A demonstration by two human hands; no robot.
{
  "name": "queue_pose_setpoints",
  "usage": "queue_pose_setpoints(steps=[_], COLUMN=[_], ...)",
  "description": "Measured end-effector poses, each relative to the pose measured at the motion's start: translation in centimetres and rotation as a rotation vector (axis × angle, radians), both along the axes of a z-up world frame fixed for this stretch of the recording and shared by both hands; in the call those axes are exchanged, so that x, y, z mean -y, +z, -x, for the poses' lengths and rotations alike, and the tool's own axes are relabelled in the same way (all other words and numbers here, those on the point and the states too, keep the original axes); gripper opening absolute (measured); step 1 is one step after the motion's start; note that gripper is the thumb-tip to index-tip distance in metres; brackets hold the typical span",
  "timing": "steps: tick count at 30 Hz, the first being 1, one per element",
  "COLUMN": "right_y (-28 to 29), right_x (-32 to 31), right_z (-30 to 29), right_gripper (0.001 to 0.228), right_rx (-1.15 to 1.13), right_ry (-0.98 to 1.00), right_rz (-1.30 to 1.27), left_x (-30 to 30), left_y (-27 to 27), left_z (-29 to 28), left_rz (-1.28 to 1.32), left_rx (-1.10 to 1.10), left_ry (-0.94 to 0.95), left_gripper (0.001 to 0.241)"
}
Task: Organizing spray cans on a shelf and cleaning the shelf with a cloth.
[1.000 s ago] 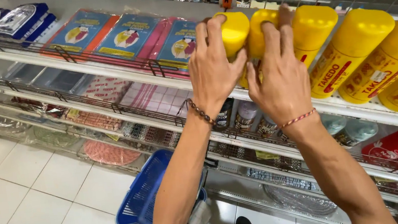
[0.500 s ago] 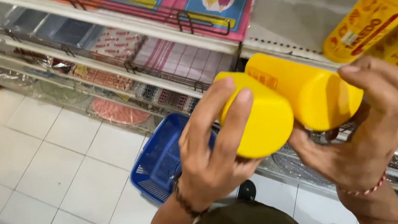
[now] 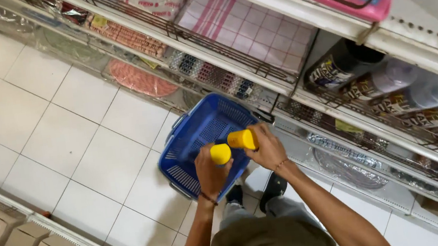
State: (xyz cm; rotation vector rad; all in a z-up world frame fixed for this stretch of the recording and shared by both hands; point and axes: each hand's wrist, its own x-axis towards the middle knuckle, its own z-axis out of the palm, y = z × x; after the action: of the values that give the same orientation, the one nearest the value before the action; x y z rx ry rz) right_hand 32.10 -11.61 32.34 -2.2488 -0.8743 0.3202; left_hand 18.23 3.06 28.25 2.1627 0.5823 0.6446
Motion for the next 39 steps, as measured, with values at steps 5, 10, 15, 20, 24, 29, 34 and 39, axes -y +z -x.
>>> queue_pose_setpoints(steps=[5,10,15,20,24,29,34,39], right_y=[-10.8,-17.1,-22.7,-24.7,-25.8,-19.4,-20.4,-15.1], right_x=[-1.5,-2.4,-2.7,-3.6,-4.1,-5.8,-3.3,-0.5], right_z=[-1.8,-3.8,-3.8,-3.3,-3.8,-4.2,-3.2,-1.2], right_gripper=[0.064,0.063,0.056,0.045,0.049,0.100,0.084,0.073], right_rx=[-0.049,0.062,0.171,0.114,0.094,-0.071,0.060,0.048], right_ry=[-0.062,-0.013,0.012,-0.026,-0.024,0.008,-0.028,-0.137], right_rz=[0.151,0.322,0.501,0.743,0.733,0.715,0.523,0.238], left_x=[-0.3,0.8,2.2,4.3,5.1,5.6,4.3,3.7], left_y=[-11.2,-17.2,-21.8,-28.7,-29.5,-30.7,-26.9,-25.1], left_z=[-2.4,-4.7,-6.8,-7.4,-7.5,-7.4,-6.9,-6.1], left_rz=[0.095,0.127,0.157,0.004,0.248,0.288,0.408,0.357], left_rx=[-0.483,-0.537,-0.573,-0.517,-0.542,-0.340,-0.508,-0.423], left_ry=[0.117,0.092,0.041,-0.041,0.017,-0.022,-0.018,0.012], left_gripper=[0.057,0.062,0.065,0.071,0.069,0.094,0.101,0.093])
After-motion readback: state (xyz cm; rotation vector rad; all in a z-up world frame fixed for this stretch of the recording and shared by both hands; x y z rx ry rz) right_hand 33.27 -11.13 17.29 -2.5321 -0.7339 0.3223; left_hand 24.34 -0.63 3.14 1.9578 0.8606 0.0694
